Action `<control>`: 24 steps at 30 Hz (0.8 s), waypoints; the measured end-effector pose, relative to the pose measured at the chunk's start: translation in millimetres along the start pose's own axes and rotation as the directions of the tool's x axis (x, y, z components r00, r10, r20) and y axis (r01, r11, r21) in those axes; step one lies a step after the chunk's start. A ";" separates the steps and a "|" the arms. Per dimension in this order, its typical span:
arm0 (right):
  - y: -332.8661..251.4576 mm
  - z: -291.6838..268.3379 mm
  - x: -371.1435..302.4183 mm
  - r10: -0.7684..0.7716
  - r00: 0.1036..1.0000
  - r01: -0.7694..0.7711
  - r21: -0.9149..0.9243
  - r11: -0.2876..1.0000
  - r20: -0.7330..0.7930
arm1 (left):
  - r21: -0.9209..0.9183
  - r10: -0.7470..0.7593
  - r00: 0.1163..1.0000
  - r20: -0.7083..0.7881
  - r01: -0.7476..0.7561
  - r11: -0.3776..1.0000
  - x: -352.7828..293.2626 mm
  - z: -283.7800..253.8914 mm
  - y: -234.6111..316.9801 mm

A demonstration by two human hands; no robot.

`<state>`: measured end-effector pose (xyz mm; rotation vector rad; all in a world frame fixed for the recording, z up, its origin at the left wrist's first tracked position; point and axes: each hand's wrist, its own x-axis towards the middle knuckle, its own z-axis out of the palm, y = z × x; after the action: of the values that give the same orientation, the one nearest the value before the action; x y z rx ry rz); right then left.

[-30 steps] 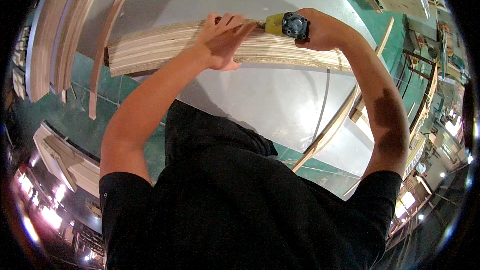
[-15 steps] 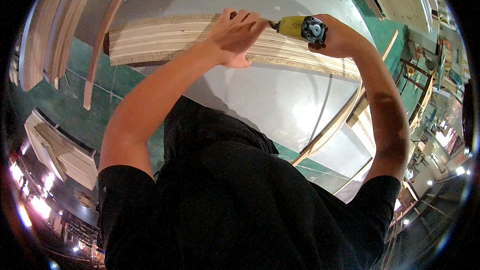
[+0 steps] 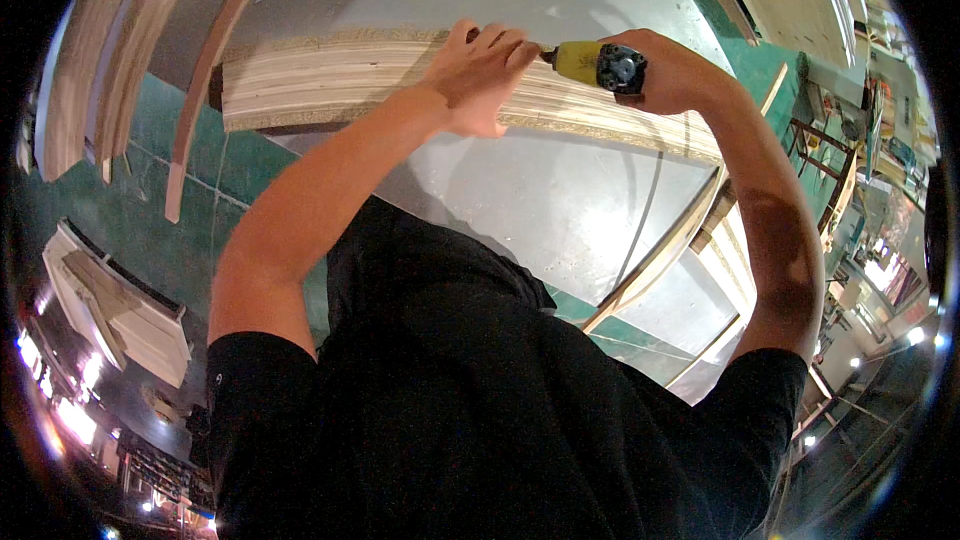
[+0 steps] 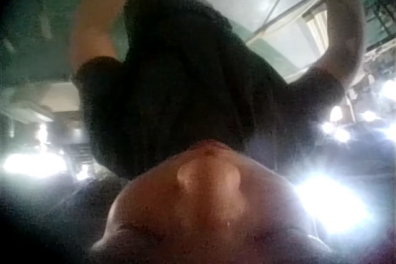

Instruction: The person assembles a wooden frame by placing thin wooden strips onto a jig and securing them with a pneumatic nail gun. They repeatedly pick up strips, align them on the jig, and drive nails into the wood to fasten the pieces together.

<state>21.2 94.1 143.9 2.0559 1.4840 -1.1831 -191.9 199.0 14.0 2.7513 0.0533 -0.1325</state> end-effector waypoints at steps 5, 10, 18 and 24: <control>28.9 12.7 -5.2 -0.036 0.999 0.037 0.091 0.995 -0.004 | 0.077 -0.053 0.994 0.092 0.046 0.996 0.6 -7.3 5.5; 103.3 29.0 -59.5 0.177 0.984 -0.179 0.115 0.977 0.027 | 0.072 -0.092 0.990 0.110 0.084 0.994 0.8 -2.2 6.7; 271.5 90.9 -138.7 0.370 0.929 -0.365 0.168 0.916 0.002 | 0.064 -0.052 0.979 0.195 0.041 0.997 72.5 -17.5 76.5; 338.5 118.1 -148.5 0.215 0.962 -0.198 0.111 0.974 -0.166 | 0.121 0.038 0.987 0.153 -0.057 0.991 151.0 22.6 150.2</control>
<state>259.5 -211.5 126.2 2.3669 1.2684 -1.0287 -35.3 54.3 34.4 2.8550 -0.0638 -0.3413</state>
